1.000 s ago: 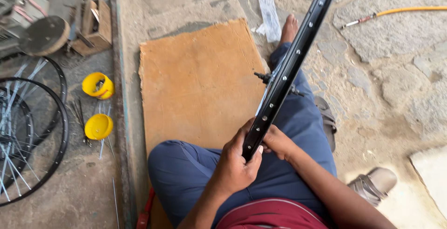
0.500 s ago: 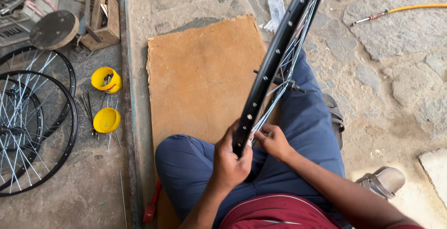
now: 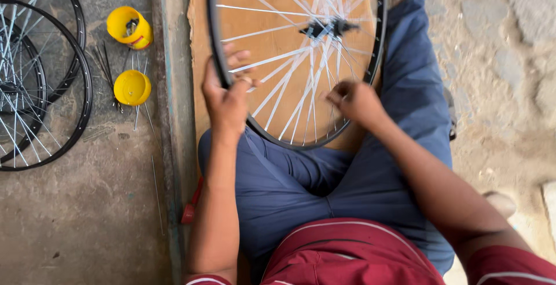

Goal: The person works on a bicycle wheel while sitting on the ground, handling small parts and threading them through the rim by hand.

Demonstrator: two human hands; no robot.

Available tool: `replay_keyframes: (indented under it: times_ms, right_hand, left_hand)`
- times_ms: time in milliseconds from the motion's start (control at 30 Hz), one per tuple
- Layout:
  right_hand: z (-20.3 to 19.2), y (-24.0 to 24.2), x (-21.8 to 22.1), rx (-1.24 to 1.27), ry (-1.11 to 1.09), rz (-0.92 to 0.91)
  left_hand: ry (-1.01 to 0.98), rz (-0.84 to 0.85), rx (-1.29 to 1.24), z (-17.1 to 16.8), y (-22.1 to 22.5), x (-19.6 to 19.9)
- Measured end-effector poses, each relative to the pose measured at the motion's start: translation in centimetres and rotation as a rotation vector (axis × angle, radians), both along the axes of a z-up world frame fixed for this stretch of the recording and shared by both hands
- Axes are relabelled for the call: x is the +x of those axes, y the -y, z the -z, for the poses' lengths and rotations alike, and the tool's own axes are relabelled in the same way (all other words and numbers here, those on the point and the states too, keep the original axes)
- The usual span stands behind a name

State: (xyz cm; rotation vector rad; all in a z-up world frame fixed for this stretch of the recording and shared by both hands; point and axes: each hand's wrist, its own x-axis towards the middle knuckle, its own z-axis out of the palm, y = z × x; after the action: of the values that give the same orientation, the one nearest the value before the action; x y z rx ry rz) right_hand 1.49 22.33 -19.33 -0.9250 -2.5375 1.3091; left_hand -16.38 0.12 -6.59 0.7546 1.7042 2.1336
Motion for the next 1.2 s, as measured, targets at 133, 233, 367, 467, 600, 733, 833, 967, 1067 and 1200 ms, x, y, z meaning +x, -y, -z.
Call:
replay_keyframes:
  times_ms: [133,233,367,467,600,733,833,967,1067,1200]
  right_hand:
    - [4.9,-3.6,0.4,0.026,0.234,0.055]
    - [7.4,-2.4,0.5,-0.145,0.142,-0.039]
    - [7.5,-1.8,0.5,-0.069,0.061,-0.04]
    - [6.5,-0.6,-0.3,-0.007,0.047,0.038]
    - [2.4,-1.6,-0.2,-0.075,-0.463,0.224]
    - [-3.1,-5.1,4.4,-0.055,-0.573,0.66]
    - [-4.3,-9.5,13.5,0.231,-0.701,0.899]
    - [-0.8,-12.4,31.0,0.312,-0.337,1.402]
    - [1.9,-11.9,40.4,-0.754,-0.869,1.35]
    - [1.2,-11.1,51.1,-0.402,-1.565,1.566]
  left_hand:
    - [0.287,-0.147,0.014,3.7,2.8,-2.2]
    - [0.272,-0.184,0.01,4.7,4.3,-2.5]
    - [0.15,-0.097,0.0,2.6,4.6,-1.6]
    - [0.013,0.037,0.019,-1.7,2.7,-2.2]
    - [-0.068,0.265,0.078,-5.7,-6.0,-1.3]
    - [-0.025,0.471,0.139,-6.4,-13.7,4.6]
    - [0.026,0.585,0.165,-6.0,-19.1,10.5]
    - [0.082,0.727,0.211,-7.5,-24.3,16.5]
    - [0.16,0.851,0.248,-8.8,-28.5,22.1]
    - [0.337,1.047,0.281,-7.4,-35.9,30.4]
